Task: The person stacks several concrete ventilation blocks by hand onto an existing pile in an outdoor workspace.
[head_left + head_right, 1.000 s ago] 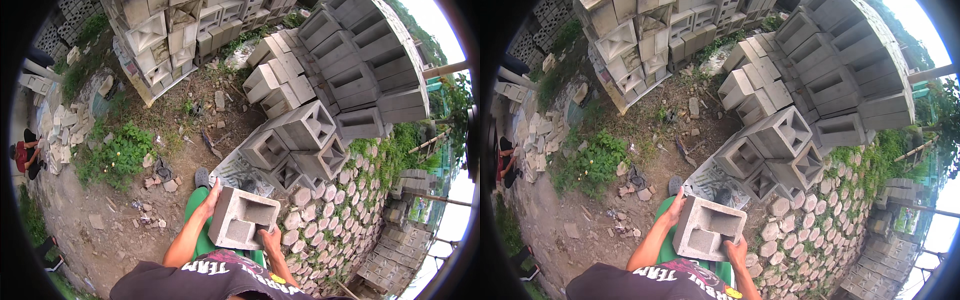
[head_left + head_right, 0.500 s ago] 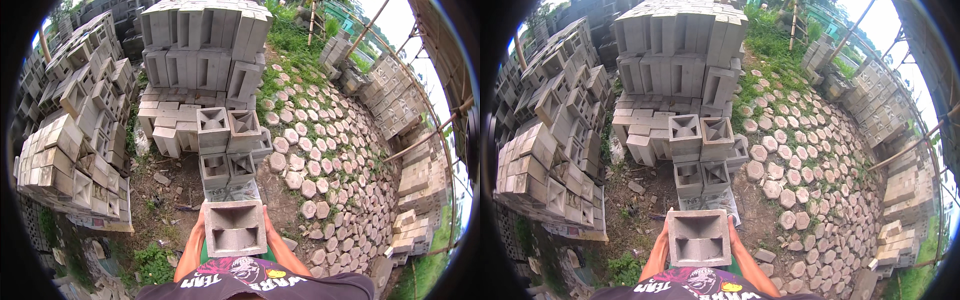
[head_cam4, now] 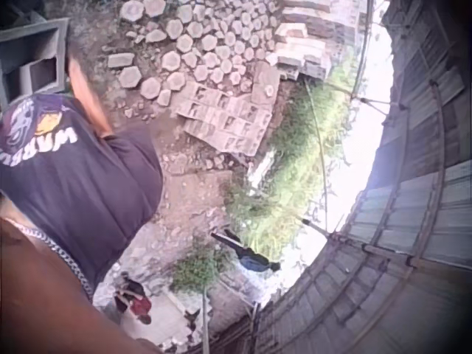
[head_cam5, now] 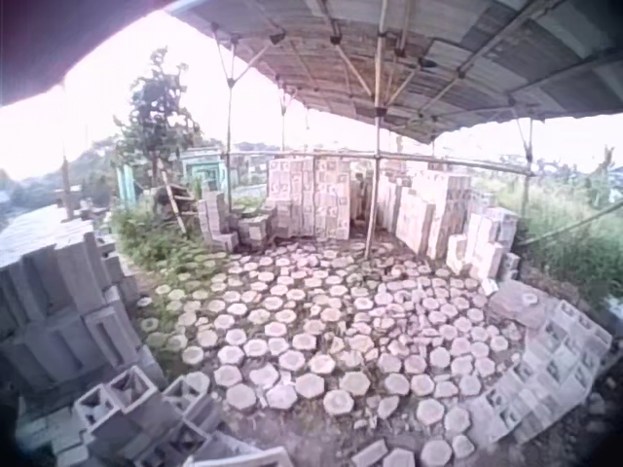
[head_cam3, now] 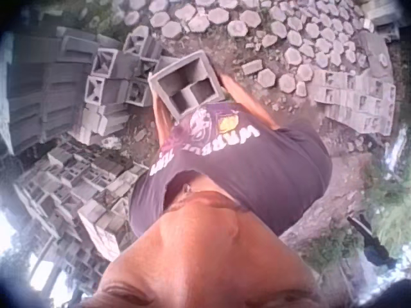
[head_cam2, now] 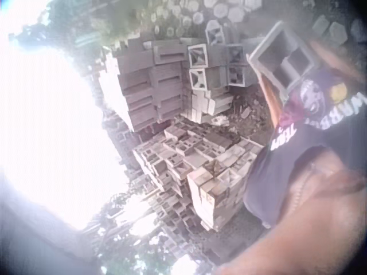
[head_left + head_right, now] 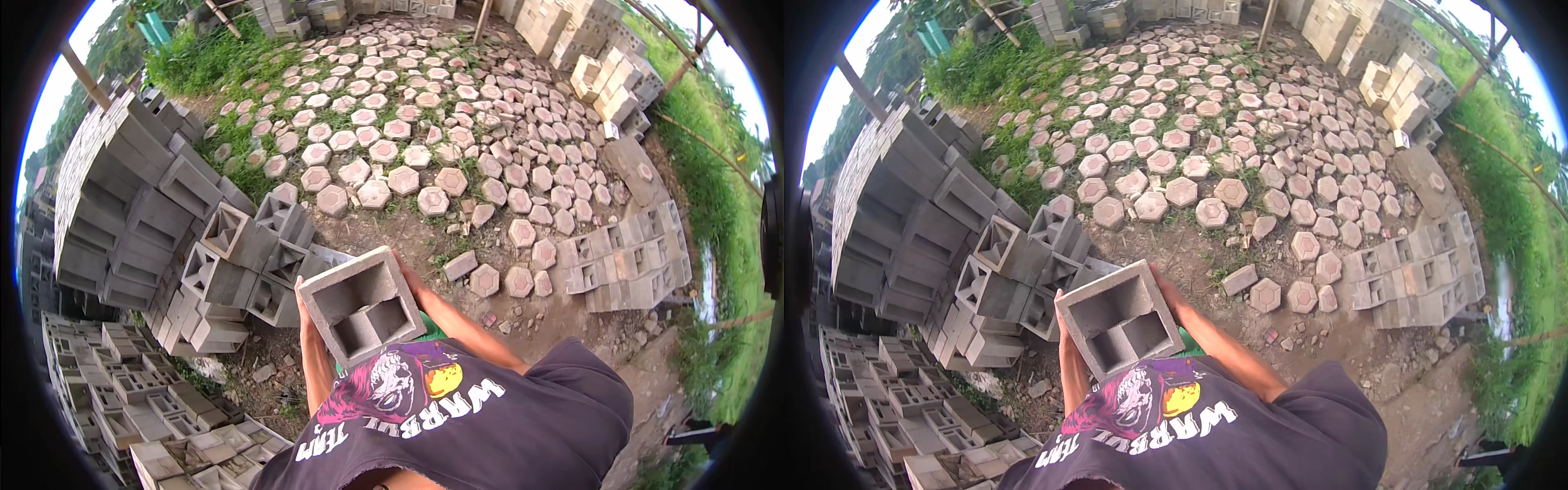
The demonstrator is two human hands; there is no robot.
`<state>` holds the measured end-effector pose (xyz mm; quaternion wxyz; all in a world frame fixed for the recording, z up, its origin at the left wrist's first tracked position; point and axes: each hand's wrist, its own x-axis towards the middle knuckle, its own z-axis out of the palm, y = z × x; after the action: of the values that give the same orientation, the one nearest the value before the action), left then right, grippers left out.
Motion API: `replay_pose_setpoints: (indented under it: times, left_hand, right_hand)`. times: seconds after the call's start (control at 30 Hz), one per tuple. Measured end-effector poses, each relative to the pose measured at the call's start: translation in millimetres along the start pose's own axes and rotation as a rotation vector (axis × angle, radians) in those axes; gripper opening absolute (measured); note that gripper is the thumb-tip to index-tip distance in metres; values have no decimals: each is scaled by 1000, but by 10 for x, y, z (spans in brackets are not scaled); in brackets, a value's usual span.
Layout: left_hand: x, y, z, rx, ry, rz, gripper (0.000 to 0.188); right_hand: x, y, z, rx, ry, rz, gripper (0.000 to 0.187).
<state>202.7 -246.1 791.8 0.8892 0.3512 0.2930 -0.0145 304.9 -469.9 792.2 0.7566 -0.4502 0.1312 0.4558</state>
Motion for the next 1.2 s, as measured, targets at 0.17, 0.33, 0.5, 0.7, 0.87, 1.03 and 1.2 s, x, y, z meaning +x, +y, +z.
replay_pose_setpoints:
  times: [0.17, 0.33, 0.5, 0.7, 0.87, 1.03, 1.2]
  left_hand:
    - [976, -505, 824, 141, -195, -134, 73]
    - [1395, -1081, 2052, 298, -442, -429, 72]
    - [1490, -1678, 2994, 450, -715, -694, 68]
    - [1874, -2525, 3720, 629, -930, -907, 64]
    - [2041, -2979, 4351, 774, -1010, -623, 62]
    - [2645, -3254, 5058, 673, -902, -994, 64]
    - [2733, -3214, 5903, 748, -951, -1020, 69]
  right_hand:
    - [-101, -239, -1232, -89, 297, -281, 76]
    - [-756, -270, -1992, 176, 577, -455, 75]
    - [-1524, -208, -2106, 604, 763, -673, 73]
    - [-1744, 4, -2436, 897, 915, -849, 72]
    - [-1709, -172, -2912, 978, 966, -938, 70]
    - [-1680, -907, -3384, 971, 989, -940, 69]
    - [-1677, -1437, -3881, 899, 1087, -993, 63]
